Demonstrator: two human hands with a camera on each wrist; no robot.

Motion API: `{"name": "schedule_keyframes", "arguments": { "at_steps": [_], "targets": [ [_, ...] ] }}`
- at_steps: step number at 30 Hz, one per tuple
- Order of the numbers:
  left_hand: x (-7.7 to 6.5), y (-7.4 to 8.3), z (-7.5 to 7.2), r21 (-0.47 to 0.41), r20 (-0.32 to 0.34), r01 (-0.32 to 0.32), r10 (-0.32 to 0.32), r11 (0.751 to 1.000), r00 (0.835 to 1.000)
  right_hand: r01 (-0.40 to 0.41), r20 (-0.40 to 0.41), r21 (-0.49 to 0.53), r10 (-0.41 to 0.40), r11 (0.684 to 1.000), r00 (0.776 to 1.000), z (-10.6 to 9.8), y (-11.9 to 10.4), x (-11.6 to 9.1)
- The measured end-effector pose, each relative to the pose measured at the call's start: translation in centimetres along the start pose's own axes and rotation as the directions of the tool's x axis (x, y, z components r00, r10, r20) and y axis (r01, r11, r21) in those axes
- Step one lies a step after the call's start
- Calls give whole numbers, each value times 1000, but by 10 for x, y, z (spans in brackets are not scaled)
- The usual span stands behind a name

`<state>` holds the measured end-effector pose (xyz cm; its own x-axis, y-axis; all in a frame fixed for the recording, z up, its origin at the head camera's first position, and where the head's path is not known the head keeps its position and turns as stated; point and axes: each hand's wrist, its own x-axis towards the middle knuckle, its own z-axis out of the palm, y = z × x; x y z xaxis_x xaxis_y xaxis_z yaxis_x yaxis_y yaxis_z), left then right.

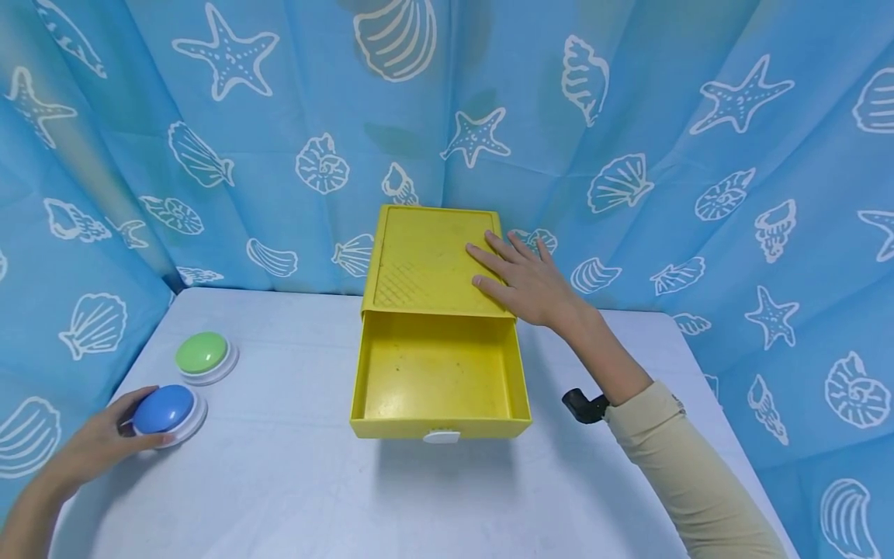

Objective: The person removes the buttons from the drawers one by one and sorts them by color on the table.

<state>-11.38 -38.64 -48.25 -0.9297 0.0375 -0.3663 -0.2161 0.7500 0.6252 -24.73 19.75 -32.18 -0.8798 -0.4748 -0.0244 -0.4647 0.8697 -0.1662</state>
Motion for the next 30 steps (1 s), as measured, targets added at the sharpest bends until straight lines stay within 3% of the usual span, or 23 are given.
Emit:
{"name": "schedule_keyframes", "arguments": {
  "at_steps": [25,30],
  "targets": [
    [6,1,1,-27,-5,21,-21,999,1000,-7,0,-2,7,1000,1000,0,0,0],
    [3,5,0,-80,-9,20,-21,997,1000,-8,1,2,8,1000,1000,1,1,0]
  ]
}}
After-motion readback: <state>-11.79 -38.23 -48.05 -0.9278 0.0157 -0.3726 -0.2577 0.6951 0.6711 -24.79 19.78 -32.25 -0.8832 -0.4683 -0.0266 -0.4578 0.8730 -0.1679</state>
